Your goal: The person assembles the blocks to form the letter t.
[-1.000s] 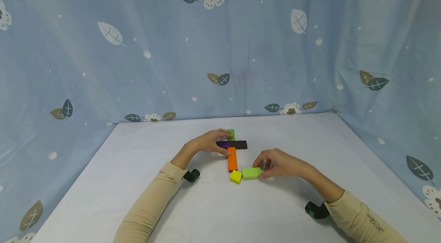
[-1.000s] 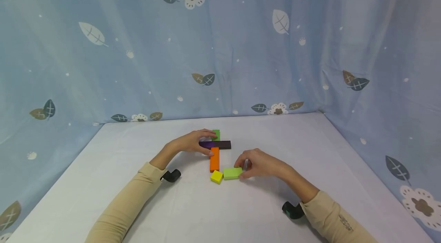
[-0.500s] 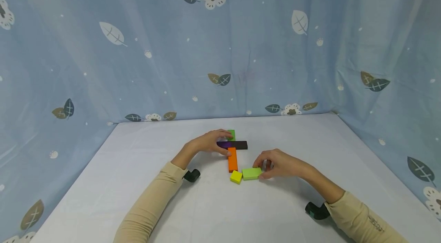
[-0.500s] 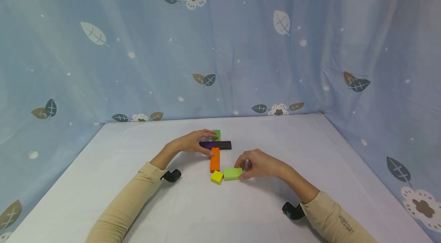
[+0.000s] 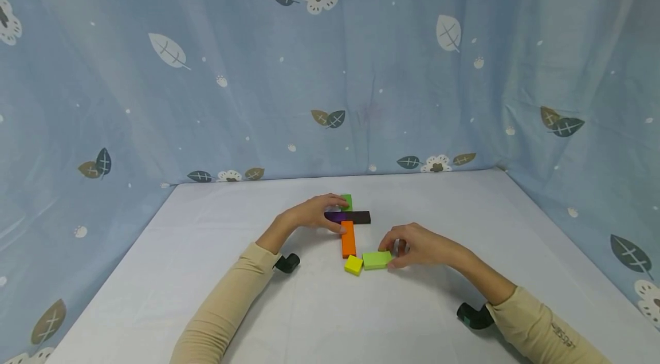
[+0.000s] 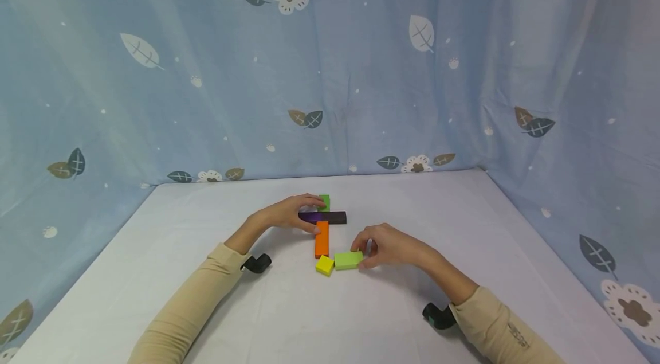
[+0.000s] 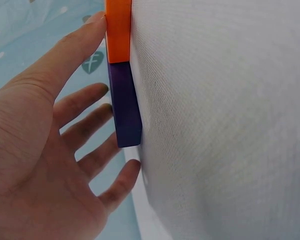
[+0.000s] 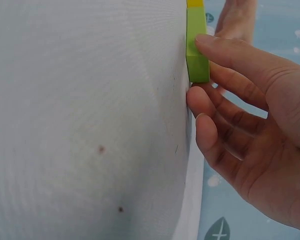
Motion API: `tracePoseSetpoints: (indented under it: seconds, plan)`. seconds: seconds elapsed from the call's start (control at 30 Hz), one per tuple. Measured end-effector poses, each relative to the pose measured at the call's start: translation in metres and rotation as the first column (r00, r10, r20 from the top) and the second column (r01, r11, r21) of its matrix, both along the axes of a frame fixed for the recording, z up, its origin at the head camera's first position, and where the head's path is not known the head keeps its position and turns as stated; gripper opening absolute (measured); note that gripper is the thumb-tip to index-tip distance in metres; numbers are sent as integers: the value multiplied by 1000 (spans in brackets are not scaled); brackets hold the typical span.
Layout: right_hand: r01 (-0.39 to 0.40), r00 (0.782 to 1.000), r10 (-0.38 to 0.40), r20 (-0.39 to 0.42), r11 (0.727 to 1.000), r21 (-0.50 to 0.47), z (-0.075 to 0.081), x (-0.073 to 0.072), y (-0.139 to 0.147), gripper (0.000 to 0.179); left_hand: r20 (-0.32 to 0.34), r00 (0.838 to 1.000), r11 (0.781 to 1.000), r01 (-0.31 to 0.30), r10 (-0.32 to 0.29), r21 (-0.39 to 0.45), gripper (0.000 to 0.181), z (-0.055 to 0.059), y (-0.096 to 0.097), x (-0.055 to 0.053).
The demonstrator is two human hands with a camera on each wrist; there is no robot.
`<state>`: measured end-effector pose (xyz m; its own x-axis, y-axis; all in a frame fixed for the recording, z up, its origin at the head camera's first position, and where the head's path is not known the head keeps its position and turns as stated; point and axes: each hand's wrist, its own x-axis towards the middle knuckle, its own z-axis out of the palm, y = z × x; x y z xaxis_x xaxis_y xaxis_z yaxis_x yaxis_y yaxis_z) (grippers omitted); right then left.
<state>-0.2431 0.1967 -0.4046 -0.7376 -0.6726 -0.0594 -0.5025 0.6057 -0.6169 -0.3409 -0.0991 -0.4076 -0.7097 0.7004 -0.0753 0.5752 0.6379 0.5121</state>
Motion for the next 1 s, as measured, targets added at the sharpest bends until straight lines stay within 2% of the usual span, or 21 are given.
tracePoseSetpoints:
  seconds: [0.6,1.0]
  plan:
    - [-1,1000,1,2,1000,-3,-1,0,0,32,4,1000,1000,-4,4,-2,69,1,0,3]
    - [-10,1000,10,-23,1000,3,0,1,3,35,-26,1000,1000,1,-1,-27,71,-1,0,0]
